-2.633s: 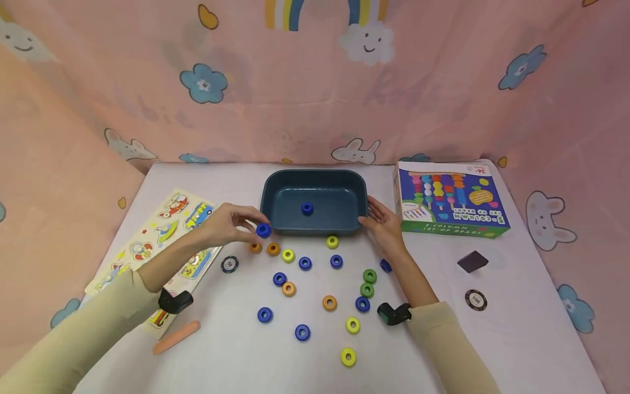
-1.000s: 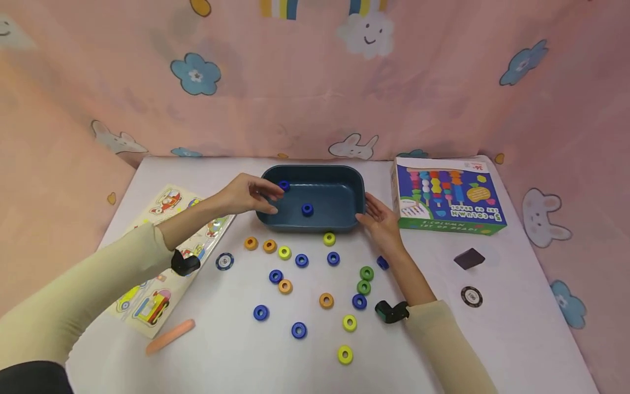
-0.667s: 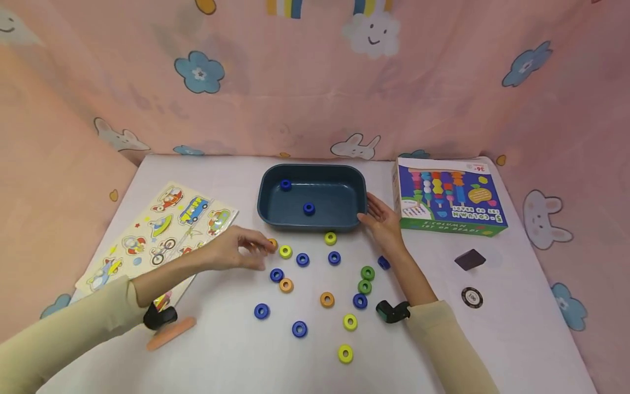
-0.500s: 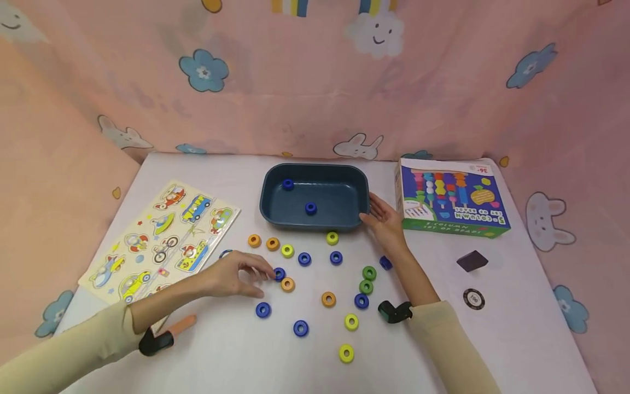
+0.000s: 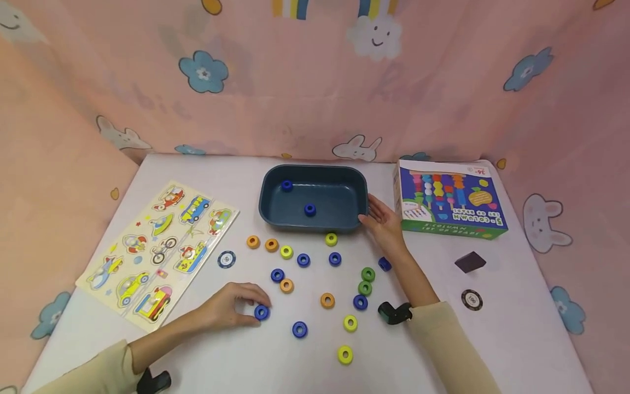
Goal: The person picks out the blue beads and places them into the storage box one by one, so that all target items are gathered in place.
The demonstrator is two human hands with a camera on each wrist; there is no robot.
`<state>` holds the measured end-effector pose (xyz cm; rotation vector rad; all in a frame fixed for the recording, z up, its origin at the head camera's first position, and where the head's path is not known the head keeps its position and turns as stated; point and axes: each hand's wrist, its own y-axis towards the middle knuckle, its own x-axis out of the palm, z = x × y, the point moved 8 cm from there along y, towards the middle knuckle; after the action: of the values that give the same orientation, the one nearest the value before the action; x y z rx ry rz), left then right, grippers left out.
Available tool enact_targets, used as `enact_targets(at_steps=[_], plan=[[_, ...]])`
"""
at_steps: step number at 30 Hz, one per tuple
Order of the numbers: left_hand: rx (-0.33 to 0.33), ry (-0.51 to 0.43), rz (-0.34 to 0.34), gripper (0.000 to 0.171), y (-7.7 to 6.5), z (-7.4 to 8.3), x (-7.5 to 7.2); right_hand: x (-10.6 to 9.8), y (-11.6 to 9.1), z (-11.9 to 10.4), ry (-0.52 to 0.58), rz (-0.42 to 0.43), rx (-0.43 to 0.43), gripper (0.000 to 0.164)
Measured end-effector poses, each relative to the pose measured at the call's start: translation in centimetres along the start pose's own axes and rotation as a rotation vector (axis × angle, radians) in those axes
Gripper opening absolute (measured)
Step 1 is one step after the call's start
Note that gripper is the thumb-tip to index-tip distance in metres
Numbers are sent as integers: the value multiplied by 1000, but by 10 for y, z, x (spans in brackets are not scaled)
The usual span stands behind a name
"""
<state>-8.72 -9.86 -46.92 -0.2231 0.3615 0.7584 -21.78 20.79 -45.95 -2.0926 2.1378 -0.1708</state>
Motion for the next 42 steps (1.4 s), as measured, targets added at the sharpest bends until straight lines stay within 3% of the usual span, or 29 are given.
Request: enact_targets(at_steps=[10, 14, 20, 28, 35, 42], plan=[[-58, 6, -4, 34, 15, 12, -21, -1, 0, 3, -24, -9, 17, 60], [-43, -7, 20, 34, 33, 25, -44, -3, -1, 3, -23, -2, 9, 60], [31, -3, 106, 33, 67, 45, -91, -3, -1, 2, -27, 1, 8, 60], [-55, 24, 160, 35, 114, 49, -137, -2, -1, 5, -30, 10, 19, 60], [-95, 89, 176, 35, 151, 37, -155, 0, 1, 6, -33, 10, -5, 59], [-131, 75, 183, 36, 180, 32, -157, -3, 0, 4, -32, 23, -10, 59]])
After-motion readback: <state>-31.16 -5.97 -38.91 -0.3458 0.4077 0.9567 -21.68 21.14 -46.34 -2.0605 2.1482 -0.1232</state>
